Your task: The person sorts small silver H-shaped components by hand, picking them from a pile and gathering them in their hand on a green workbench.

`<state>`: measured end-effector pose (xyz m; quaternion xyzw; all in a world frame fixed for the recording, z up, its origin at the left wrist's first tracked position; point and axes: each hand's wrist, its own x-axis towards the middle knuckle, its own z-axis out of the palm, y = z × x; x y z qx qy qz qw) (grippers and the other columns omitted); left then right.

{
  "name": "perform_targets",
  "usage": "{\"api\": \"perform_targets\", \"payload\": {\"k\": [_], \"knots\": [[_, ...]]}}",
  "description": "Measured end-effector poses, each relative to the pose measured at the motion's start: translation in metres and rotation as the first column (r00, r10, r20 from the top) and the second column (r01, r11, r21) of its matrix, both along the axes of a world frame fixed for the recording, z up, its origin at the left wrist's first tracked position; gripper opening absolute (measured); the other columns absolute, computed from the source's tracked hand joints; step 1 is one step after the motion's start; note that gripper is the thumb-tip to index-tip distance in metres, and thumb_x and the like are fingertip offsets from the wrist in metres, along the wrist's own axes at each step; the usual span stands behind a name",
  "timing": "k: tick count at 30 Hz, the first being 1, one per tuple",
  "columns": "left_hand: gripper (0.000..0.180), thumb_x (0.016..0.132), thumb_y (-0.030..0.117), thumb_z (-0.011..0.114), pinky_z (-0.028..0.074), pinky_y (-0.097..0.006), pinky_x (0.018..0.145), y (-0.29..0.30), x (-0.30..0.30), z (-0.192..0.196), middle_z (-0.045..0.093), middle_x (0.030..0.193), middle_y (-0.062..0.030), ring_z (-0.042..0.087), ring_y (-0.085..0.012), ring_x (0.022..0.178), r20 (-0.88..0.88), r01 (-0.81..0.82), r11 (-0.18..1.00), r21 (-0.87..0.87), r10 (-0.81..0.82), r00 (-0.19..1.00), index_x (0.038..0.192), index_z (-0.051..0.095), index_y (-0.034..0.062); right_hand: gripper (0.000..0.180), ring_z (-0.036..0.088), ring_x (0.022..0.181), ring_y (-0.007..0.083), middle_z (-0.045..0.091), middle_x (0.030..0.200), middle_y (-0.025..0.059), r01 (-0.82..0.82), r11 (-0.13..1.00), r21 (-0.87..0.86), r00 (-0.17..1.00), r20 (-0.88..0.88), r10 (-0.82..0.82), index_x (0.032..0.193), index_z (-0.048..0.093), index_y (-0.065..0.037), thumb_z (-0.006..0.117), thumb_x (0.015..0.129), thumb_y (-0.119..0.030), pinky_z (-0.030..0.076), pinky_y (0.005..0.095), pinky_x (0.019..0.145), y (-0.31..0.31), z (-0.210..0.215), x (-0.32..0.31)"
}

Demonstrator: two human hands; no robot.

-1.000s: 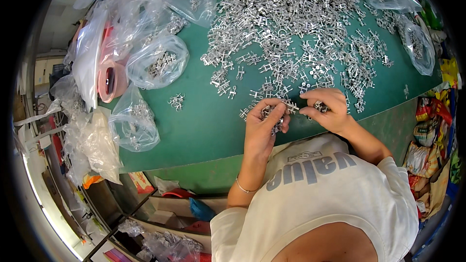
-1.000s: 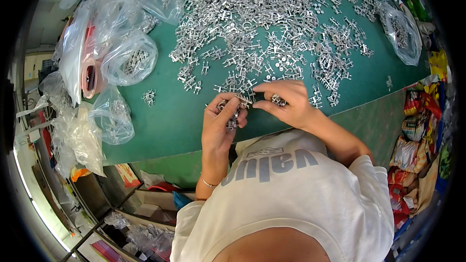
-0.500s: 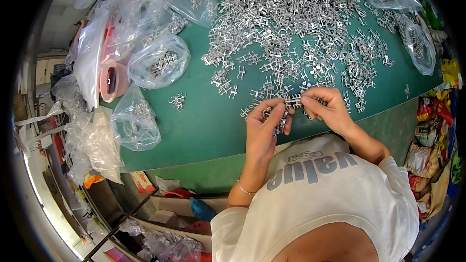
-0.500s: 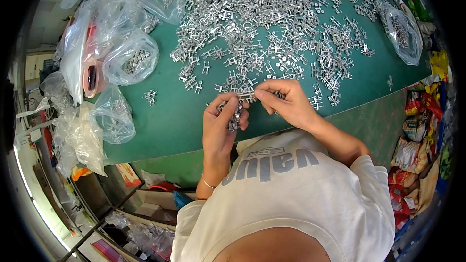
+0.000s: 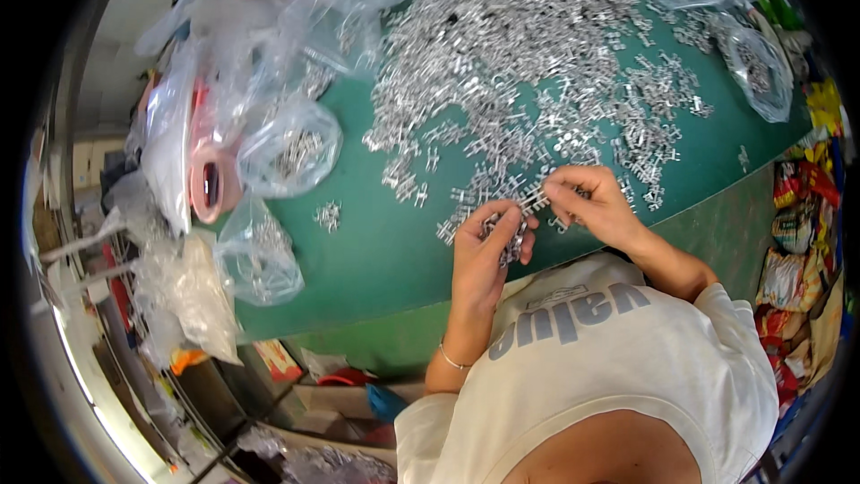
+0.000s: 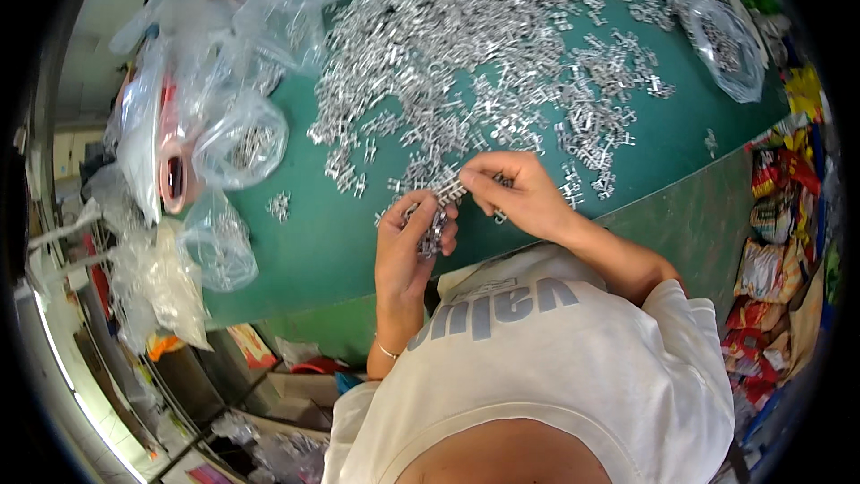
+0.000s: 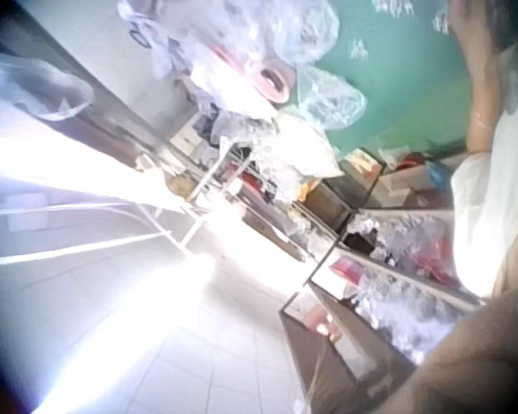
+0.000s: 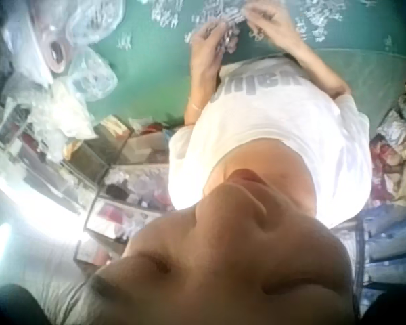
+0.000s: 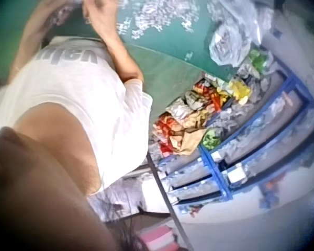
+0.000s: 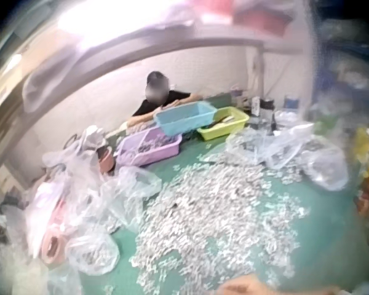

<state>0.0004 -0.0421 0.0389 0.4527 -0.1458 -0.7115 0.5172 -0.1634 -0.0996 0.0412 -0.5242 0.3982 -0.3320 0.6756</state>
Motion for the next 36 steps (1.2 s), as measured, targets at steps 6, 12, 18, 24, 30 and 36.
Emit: {"api": "perform_targets", "payload": {"k": [6,12,18,24,30,36], "knots": [[0.013,0.087,0.008,0.052,0.043,-0.026,0.046,-0.002,-0.006,-0.005,0.060,0.077,-0.0139,0.054,-0.0158,0.055,0.082,0.071,0.997,0.027,-0.073,0.994,0.090,0.055,-0.0037,0.015,0.050,0.052,0.0056,0.056,0.063,0.0025,-0.098,0.986,-0.136,0.994,-0.055,0.091,0.083,0.060,0.001,0.054,0.085,-0.013,0.041,0.0230,0.047,-0.005,-0.001,-0.011],[0.012,0.086,0.007,0.053,0.043,-0.026,0.048,-0.012,-0.021,-0.006,0.061,0.076,-0.0144,0.054,-0.0161,0.055,0.170,0.112,0.994,-0.001,-0.110,0.979,0.087,0.057,-0.0045,0.018,0.048,0.053,0.0093,0.056,0.059,0.0064,-0.109,0.958,-0.266,0.993,-0.082,0.090,0.079,0.061,0.001,0.056,0.084,-0.016,0.039,0.0266,0.051,-0.010,-0.005,-0.035],[0.012,0.086,0.007,0.054,0.044,-0.028,0.047,-0.019,-0.035,-0.010,0.061,0.075,-0.0147,0.054,-0.0175,0.056,0.162,0.098,0.995,0.013,-0.099,0.982,0.088,0.057,-0.0046,0.016,0.052,0.059,0.0077,0.061,0.065,0.0042,-0.096,0.960,-0.264,0.981,-0.188,0.047,0.083,0.065,-0.002,0.058,0.084,-0.016,0.042,0.0246,0.055,-0.021,-0.009,-0.068],[0.012,0.086,0.007,0.053,0.042,-0.030,0.046,-0.024,-0.037,-0.007,0.059,0.075,-0.0152,0.053,-0.0186,0.055,0.142,0.014,0.999,0.041,-0.020,0.990,0.090,0.056,-0.0043,0.019,0.063,0.076,0.0224,0.065,0.083,0.0140,0.451,0.630,-0.632,0.648,-0.253,-0.718,0.090,0.065,-0.002,0.057,0.082,-0.018,0.048,0.0340,0.067,-0.125,-0.033,-0.158],[0.011,0.087,0.007,0.052,0.042,-0.030,0.046,-0.035,-0.037,-0.008,0.059,0.075,-0.0149,0.053,-0.0181,0.056,0.195,-0.007,0.997,0.075,-0.008,0.981,0.088,0.055,-0.0035,0.016,0.061,0.078,0.0330,0.061,0.092,0.0164,0.171,0.490,-0.855,0.013,-0.496,-0.868,0.087,0.065,-0.003,0.056,0.076,-0.010,0.049,0.0435,0.066,-0.265,-0.048,-0.223],[0.015,0.088,0.013,0.052,0.041,-0.029,0.045,-0.042,-0.034,-0.008,0.057,0.074,-0.0137,0.051,-0.0183,0.056,0.214,-0.054,0.997,0.062,0.039,0.976,0.084,0.052,-0.0010,0.019,0.063,0.083,0.0314,0.060,0.098,0.0186,0.173,0.699,-0.694,-0.179,-0.720,-0.670,0.085,0.065,-0.001,0.054,0.077,-0.014,0.051,0.0407,0.068,-0.320,-0.054,-0.217]]}}
